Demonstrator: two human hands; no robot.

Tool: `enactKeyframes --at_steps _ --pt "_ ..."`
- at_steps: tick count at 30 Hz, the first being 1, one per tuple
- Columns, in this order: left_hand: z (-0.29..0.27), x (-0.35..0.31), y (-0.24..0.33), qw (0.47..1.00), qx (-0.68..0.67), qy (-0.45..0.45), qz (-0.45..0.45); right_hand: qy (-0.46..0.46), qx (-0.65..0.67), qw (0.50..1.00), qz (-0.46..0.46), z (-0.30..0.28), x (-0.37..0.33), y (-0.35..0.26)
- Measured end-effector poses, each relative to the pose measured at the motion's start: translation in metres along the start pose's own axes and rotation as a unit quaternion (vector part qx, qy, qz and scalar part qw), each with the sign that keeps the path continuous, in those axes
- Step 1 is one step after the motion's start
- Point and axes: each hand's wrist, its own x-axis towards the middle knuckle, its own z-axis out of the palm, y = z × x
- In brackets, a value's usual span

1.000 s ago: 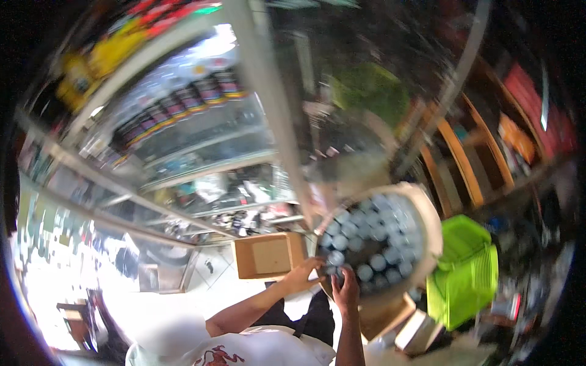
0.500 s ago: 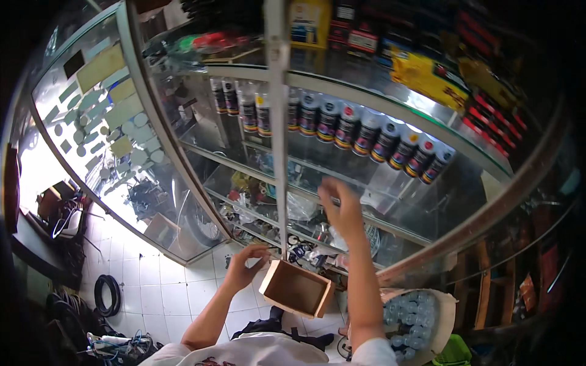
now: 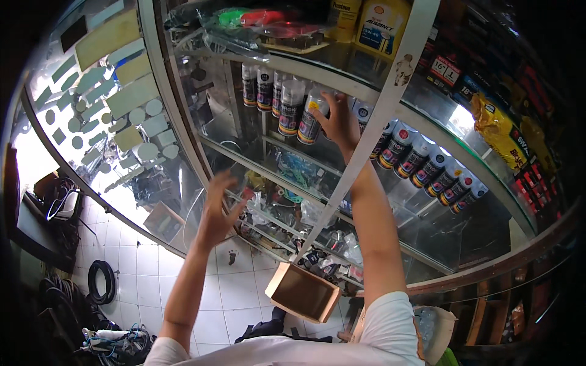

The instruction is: The person takes cylindrical cans from a glass display shelf and places them into a large cardboard box on the floor. They handle the cans one by one, arranging them in a circular pattern within the box.

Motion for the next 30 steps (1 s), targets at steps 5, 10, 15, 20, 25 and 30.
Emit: enactKeyframes --at_steps 5,10,15,20,25,30 --pt "0.047 0.112 -0.007 0.999 -0.026 0.035 0.021 0.055 0.070 0.992 0.086 -0.016 -0.039 0.023" --pt "0.128 0.225 -0.044 0.977 0.157 0.099 0.108 0.108 0.105 0.979 0.134 -0.071 -0.106 -0.004" --pt "0.205 0.270 -0.097 0.968 0.245 0.023 0.041 0.201 0.294 0.888 0.291 -0.170 -0.211 -0.046" --pt "0.168 0.295 -0.198 0.961 0.227 0.148 0.051 0.281 0.314 0.843 0.333 -0.269 -0.319 -0.137" --pt "0.140 0.201 -0.099 0.972 0.146 0.179 0.042 0.323 0.267 0.785 0.457 -0.317 -0.485 -0.189" --pt "0.029 0.120 -0.015 0.984 0.070 0.163 0.020 0.325 0.058 0.699 0.635 -0.333 -0.651 -0.177"
